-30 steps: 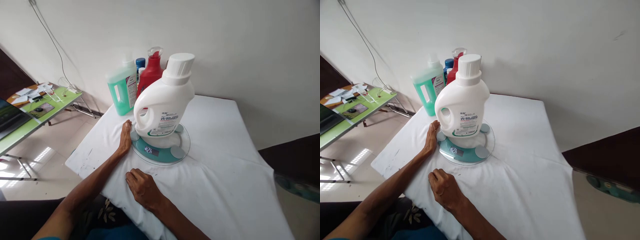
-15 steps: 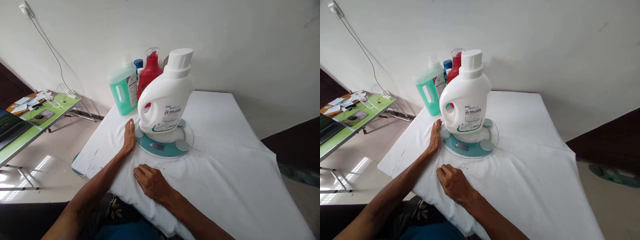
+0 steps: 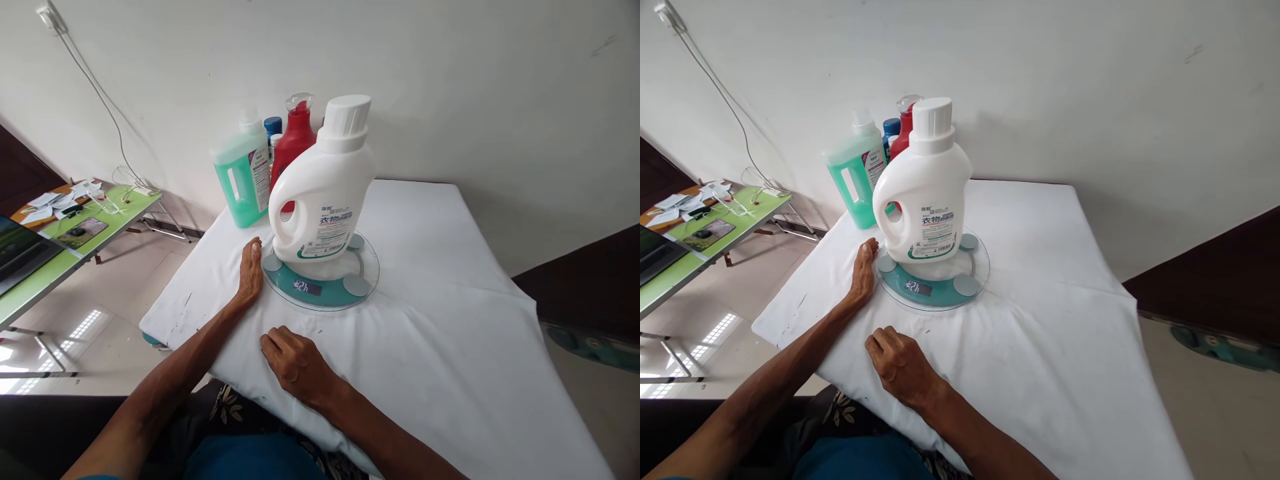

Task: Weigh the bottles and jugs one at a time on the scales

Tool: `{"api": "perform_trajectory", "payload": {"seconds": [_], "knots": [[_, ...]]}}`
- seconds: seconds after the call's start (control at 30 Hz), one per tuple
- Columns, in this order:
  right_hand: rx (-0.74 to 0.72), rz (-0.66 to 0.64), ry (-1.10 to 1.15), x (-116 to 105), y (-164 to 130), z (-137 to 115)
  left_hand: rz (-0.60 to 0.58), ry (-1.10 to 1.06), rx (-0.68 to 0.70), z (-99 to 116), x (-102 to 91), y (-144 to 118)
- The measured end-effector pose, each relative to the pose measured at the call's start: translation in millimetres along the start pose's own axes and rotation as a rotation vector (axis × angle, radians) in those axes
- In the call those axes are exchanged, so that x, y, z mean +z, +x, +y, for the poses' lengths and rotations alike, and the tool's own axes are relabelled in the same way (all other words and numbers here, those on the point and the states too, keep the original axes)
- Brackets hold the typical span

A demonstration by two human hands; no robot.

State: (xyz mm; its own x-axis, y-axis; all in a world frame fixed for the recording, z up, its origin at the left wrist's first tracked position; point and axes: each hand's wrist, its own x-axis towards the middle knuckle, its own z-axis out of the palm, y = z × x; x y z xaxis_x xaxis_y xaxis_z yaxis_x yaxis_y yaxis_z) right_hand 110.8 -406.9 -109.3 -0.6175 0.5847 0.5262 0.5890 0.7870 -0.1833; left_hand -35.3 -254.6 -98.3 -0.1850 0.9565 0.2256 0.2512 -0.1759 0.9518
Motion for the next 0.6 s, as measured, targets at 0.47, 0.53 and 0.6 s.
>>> {"api": "perform_trajectory", "payload": {"seconds": [0.47,0.53,0.6], "knots": [[-0.026,-0.032,-0.011,-2,-1,-1,0.047,0.026,0.040,9,-3.9,3],[-0.018,-0.006,0.005,-3,0,-1,0.071,0.010,0.077,23,-7.3,4],[-0.007,0.029,0.024,-3,1,-2,0.076,-0.026,0.122,43,-10.3,6]]}}
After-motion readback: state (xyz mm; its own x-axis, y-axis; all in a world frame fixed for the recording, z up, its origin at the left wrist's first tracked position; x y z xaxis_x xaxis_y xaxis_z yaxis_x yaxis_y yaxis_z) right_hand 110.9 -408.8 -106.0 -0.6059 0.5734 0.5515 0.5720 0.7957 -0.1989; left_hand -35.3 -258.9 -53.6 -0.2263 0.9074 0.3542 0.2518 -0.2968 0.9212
